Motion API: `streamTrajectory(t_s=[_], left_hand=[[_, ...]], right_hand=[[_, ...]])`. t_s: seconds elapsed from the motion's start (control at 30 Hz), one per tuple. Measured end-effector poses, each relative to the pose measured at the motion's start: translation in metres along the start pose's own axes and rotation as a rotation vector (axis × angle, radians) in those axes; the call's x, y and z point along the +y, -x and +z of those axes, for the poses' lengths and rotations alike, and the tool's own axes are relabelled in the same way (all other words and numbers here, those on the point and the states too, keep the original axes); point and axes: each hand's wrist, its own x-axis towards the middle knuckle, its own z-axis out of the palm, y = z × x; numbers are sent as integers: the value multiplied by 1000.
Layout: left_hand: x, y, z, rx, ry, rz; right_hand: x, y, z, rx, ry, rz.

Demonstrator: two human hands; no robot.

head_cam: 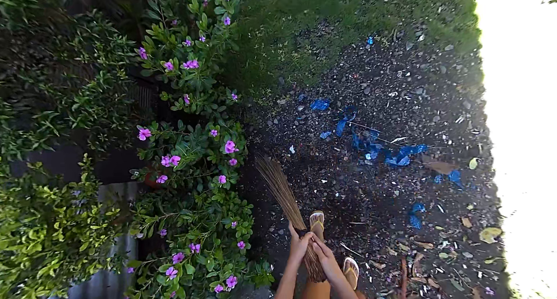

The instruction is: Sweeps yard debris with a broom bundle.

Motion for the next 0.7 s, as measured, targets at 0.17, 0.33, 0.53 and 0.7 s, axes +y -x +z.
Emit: streamTrajectory(t_s=[0.17,0.33,0.53,0.7], left_hand=[[-1,20,95,-360,-171,21],[-20,46,169,-571,-260,87],[-6,69,210,-472,-210,112],[3,54,301,-592,-280,95]], right_hand=[[12,52,-73,422,-20,5],[-9,108,-117,583,50,-77],[-12,118,-171,485,-30,-70],[-14,106,-256,590,-42,-56]])
